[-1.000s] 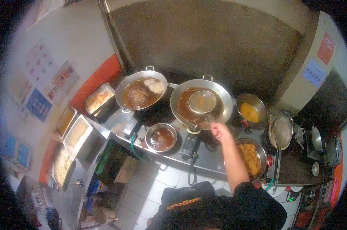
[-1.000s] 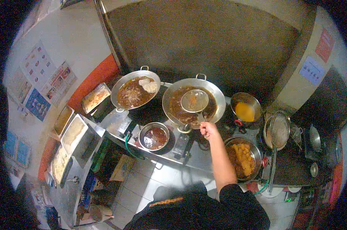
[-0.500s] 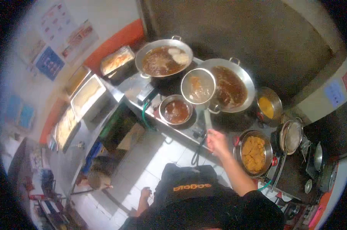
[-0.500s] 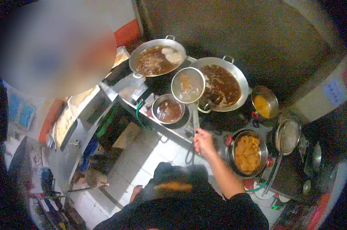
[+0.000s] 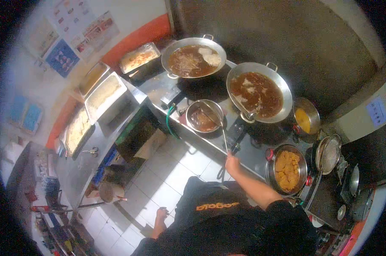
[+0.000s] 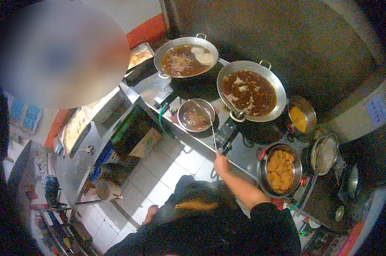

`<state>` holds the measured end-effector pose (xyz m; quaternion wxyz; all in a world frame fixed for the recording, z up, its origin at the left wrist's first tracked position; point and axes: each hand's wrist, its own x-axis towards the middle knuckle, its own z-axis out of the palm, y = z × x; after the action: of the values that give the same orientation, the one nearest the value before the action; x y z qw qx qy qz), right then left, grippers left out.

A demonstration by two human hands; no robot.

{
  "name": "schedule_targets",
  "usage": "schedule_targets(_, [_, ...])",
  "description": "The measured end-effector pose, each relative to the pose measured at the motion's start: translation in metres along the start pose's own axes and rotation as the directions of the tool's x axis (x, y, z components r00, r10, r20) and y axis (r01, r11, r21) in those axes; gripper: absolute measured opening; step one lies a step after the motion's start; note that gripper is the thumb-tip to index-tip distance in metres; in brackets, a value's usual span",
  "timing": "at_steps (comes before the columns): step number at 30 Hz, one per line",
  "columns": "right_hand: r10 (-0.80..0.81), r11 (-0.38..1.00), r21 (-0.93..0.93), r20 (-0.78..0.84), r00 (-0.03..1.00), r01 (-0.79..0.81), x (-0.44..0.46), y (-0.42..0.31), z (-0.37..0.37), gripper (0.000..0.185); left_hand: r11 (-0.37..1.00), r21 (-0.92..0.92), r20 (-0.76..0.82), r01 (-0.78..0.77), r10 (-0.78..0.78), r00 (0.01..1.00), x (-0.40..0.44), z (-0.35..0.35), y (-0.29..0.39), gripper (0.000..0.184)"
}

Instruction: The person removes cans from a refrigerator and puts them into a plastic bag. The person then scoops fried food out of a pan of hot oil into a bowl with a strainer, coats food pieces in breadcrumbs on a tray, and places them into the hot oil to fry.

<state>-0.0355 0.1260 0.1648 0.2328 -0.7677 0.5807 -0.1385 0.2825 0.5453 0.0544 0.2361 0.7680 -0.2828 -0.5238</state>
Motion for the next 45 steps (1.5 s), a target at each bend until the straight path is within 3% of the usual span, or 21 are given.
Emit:
schedule_targets(3, [-0.024,0.994,0.109,-0.055,0.998,0.03,0.005,-0.004,0.003,0.037,0.991,0.08,-0.041,0.107,-0.104,0.994,-0.006,0.004,0.006,0.031])
schedule_targets(4, [0.149,0.869,0.461,0.099,0.984,-0.178,0.011,-0.009,0.002,0.037,0.996,0.037,-0.024,0.083,-0.082,0.996,-0.004,0.004,-0.001,0.03])
schedule_targets(5, [0.247,0.589,0.709,0.299,0.922,-0.387,0.018,-0.015,-0.002,0.037,0.999,-0.025,0.0,0.048,-0.048,0.999,0.0,0.003,-0.012,0.03])
schedule_targets(6, [0.255,0.585,0.713,0.29,0.922,-0.386,0.021,-0.033,-0.025,0.037,0.995,-0.095,0.024,0.017,-0.015,1.0,0.004,0.002,-0.024,0.029])
schedule_targets(7, [0.218,0.325,0.814,0.432,0.875,-0.482,0.022,-0.049,-0.052,0.039,0.987,-0.161,0.053,-0.007,0.015,0.999,0.008,0.0,-0.036,0.029])
schedule_targets(8, [0.136,0.041,0.831,0.545,0.827,-0.555,0.025,-0.065,-0.078,0.042,0.975,-0.222,0.076,-0.025,0.043,0.996,0.013,0.0,-0.044,0.029])
schedule_targets(9, [0.116,-0.077,0.801,0.599,0.792,-0.594,0.03,-0.07,-0.088,0.042,0.962,-0.273,0.098,-0.026,0.054,0.994,0.016,-0.001,-0.047,0.028])
schedule_targets(16, [-0.184,-0.393,0.739,0.521,0.834,-0.548,0.03,-0.104,-0.179,0.034,0.918,-0.335,0.114,0.213,-0.185,0.976,0.039,-0.02,0.001,0.028])
schedule_targets(20, [-0.086,-0.335,0.839,0.426,0.901,-0.429,0.038,-0.085,-0.23,0.036,0.955,-0.165,-0.043,0.246,-0.257,0.966,0.03,-0.024,0.046,0.029])
schedule_targets(25, [0.345,0.156,0.95,0.205,0.916,-0.271,0.069,-0.024,-0.28,0.039,0.909,-0.305,0.002,0.283,-0.296,0.955,0.036,-0.028,0.034,0.027])
schedule_targets(28, [0.516,0.536,0.799,-0.055,0.855,-0.272,0.09,0.027,-0.284,0.031,0.874,-0.388,0.035,0.293,-0.303,0.952,0.046,-0.022,-0.006,0.027])
schedule_targets(29, [0.513,0.536,0.801,-0.058,0.856,-0.267,0.094,0.038,-0.286,0.031,0.852,-0.381,0.026,0.359,-0.378,0.925,0.053,-0.014,-0.025,0.028])
schedule_targets(31, [0.498,0.84,0.366,-0.23,0.836,-0.4,0.103,0.053,-0.291,0.021,0.827,-0.38,0.013,0.413,-0.442,0.897,0.057,-0.009,-0.026,0.029])
schedule_targets(34, [0.599,0.791,0.299,-0.203,0.774,-0.534,0.117,0.083,-0.275,0.018,0.797,-0.39,-0.001,0.461,-0.501,0.865,0.036,-0.005,-0.029,0.031])
schedule_targets(36, [0.714,0.571,0.607,-0.035,0.699,-0.553,0.12,0.085,-0.262,0.013,0.864,-0.313,-0.031,0.395,-0.425,0.905,0.034,-0.003,-0.028,0.028])
schedule_targets(37, [0.685,0.483,0.707,0.063,0.726,-0.516,0.118,0.085,-0.257,0.013,0.975,0.145,-0.022,0.168,-0.167,0.986,0.032,-0.007,-0.028,0.027])
schedule_targets(38, [0.639,0.378,0.79,0.155,0.753,-0.483,0.118,0.08,-0.253,0.012,0.823,0.556,0.107,-0.118,0.071,0.992,0.033,-0.009,-0.034,0.026])
schedule_targets(39, [0.62,0.302,0.808,0.236,0.748,-0.505,0.123,0.074,-0.248,0.012,0.822,0.557,0.106,-0.117,0.07,0.992,0.034,-0.007,-0.039,0.026])
schedule_targets(41, [0.514,0.193,0.851,0.337,0.789,-0.489,0.129,0.069,-0.239,0.013,0.417,0.754,0.22,-0.508,0.568,0.793,0.033,-0.006,-0.04,0.025])
schedule_targets(43, [0.462,0.118,0.858,0.399,0.792,-0.5,0.143,0.068,-0.233,0.015,0.355,0.773,0.292,-0.526,0.537,0.791,0.041,-0.008,-0.038,0.026])
schedule_targets(45, [0.277,-0.073,0.76,0.638,0.719,-0.646,0.155,0.06,-0.234,0.02,0.292,0.786,0.358,-0.545,0.504,0.786,0.05,-0.009,-0.035,0.027])
